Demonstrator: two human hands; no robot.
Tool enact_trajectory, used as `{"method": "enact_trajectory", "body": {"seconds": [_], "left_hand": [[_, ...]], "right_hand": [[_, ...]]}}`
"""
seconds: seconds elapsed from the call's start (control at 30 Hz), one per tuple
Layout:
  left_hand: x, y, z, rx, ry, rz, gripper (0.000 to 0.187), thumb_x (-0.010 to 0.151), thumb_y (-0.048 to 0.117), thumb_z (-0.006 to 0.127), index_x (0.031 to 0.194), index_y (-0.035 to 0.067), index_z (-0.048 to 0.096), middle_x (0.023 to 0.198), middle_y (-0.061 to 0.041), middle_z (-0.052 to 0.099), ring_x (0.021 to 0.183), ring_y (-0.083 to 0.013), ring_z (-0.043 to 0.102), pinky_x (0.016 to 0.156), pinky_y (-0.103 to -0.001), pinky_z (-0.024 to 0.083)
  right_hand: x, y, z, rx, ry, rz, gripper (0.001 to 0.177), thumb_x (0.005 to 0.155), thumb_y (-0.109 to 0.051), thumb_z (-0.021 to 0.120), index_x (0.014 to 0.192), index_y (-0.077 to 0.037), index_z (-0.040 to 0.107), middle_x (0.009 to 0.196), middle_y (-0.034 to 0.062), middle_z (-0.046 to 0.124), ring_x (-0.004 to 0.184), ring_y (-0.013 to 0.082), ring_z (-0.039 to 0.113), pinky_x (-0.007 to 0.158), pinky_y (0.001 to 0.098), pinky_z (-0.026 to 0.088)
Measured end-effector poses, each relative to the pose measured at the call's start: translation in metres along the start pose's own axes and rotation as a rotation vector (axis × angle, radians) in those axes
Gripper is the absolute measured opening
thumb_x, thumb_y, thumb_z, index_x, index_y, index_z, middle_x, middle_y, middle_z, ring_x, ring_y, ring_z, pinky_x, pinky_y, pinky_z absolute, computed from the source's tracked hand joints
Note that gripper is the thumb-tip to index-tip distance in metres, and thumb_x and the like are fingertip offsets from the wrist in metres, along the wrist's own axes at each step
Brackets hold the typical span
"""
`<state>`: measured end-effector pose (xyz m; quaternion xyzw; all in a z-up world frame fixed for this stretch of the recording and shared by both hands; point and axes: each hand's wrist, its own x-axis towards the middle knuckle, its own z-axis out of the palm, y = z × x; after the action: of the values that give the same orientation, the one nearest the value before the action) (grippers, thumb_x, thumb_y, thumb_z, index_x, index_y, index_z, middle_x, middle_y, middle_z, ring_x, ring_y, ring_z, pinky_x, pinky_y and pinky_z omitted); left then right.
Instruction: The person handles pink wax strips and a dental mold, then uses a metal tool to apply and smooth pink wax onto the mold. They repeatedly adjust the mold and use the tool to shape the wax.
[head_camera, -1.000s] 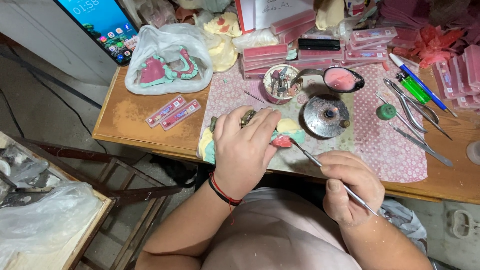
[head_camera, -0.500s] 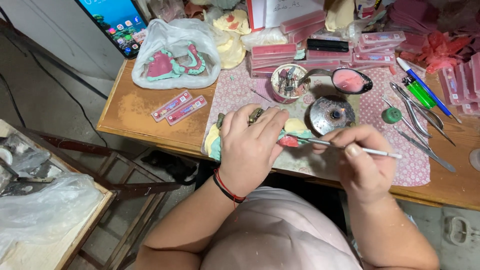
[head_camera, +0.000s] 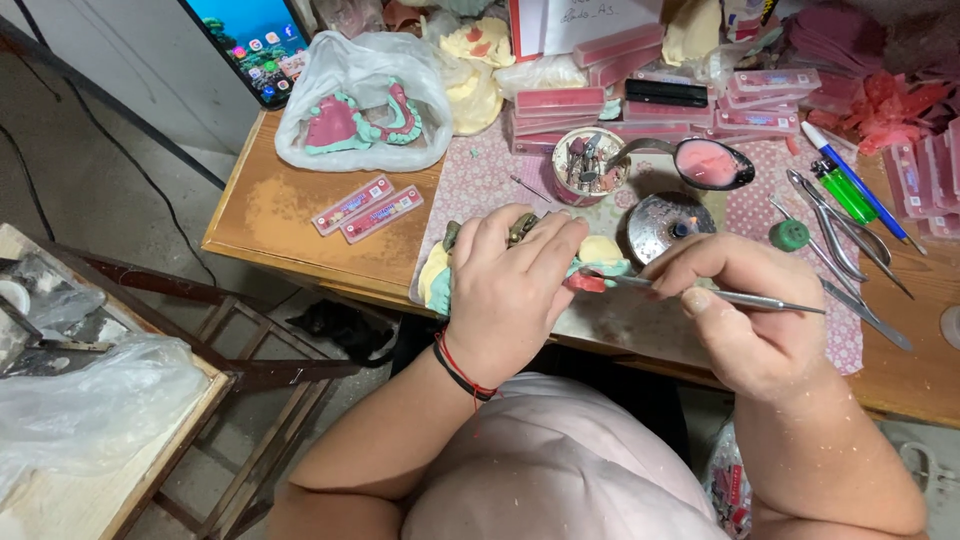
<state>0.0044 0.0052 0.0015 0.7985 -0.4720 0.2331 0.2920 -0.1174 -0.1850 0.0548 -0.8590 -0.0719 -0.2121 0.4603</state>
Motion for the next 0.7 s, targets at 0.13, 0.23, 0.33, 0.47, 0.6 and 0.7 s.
{"method": "enact_trajectory", "body": {"seconds": [0.13,0.23,0.33,0.47,0.6,0.7], "left_hand": [[0.002,0.001,-0.002,-0.007,-0.005,0.0,0.055,0.075,0.019,0.087,0.125,0.013,0.066,0.127,0.002,0.07,0.11,-0.0301,0.056,0.089,-0.045,0.042],[0.003,0.003,-0.004,0.022,-0.017,-0.002,0.047,0.08,0.023,0.078,0.124,0.013,0.065,0.127,0.002,0.07,0.109,-0.0308,0.057,0.088,-0.047,0.042],[0.002,0.002,-0.002,0.014,-0.018,-0.02,0.052,0.075,0.023,0.084,0.123,0.014,0.066,0.128,0.005,0.07,0.11,-0.0296,0.056,0.09,-0.046,0.041],[-0.001,0.0,0.0,-0.004,-0.015,-0.006,0.062,0.071,0.023,0.09,0.127,0.014,0.066,0.129,0.001,0.071,0.113,-0.0307,0.057,0.092,-0.046,0.042],[0.0,0.0,0.001,-0.012,-0.03,-0.007,0.064,0.071,0.025,0.087,0.13,0.013,0.065,0.13,0.0,0.07,0.115,-0.0321,0.057,0.093,-0.046,0.041],[-0.001,0.0,0.001,0.006,-0.026,-0.01,0.064,0.07,0.025,0.087,0.129,0.014,0.066,0.13,0.002,0.071,0.115,-0.0314,0.056,0.095,-0.046,0.041]], "right_hand": [[0.001,0.002,-0.002,-0.021,-0.026,-0.009,0.028,0.101,-0.021,0.048,0.09,-0.001,0.063,0.09,0.0134,0.072,0.082,0.0243,0.072,0.08,0.0311,0.055],[0.0,0.002,-0.001,-0.022,-0.038,-0.016,0.029,0.1,-0.022,0.048,0.091,0.0,0.064,0.09,0.0136,0.072,0.081,0.0241,0.071,0.08,0.0315,0.055],[-0.006,0.004,0.001,0.009,0.036,0.002,0.031,0.102,-0.022,0.047,0.092,0.002,0.064,0.092,0.0163,0.072,0.083,0.0253,0.072,0.081,0.0308,0.056],[-0.018,0.017,0.006,0.113,0.173,0.035,0.028,0.102,-0.021,0.049,0.093,0.003,0.06,0.091,0.0194,0.069,0.083,0.0274,0.071,0.083,0.0338,0.058],[-0.025,0.022,0.008,0.135,0.236,0.037,0.03,0.101,-0.024,0.05,0.093,0.003,0.06,0.092,0.0203,0.068,0.079,0.0291,0.072,0.08,0.0358,0.059],[-0.032,0.031,0.006,0.176,0.234,0.019,0.027,0.1,-0.022,0.051,0.096,0.003,0.06,0.096,0.0224,0.07,0.082,0.0291,0.072,0.081,0.035,0.059]]}}
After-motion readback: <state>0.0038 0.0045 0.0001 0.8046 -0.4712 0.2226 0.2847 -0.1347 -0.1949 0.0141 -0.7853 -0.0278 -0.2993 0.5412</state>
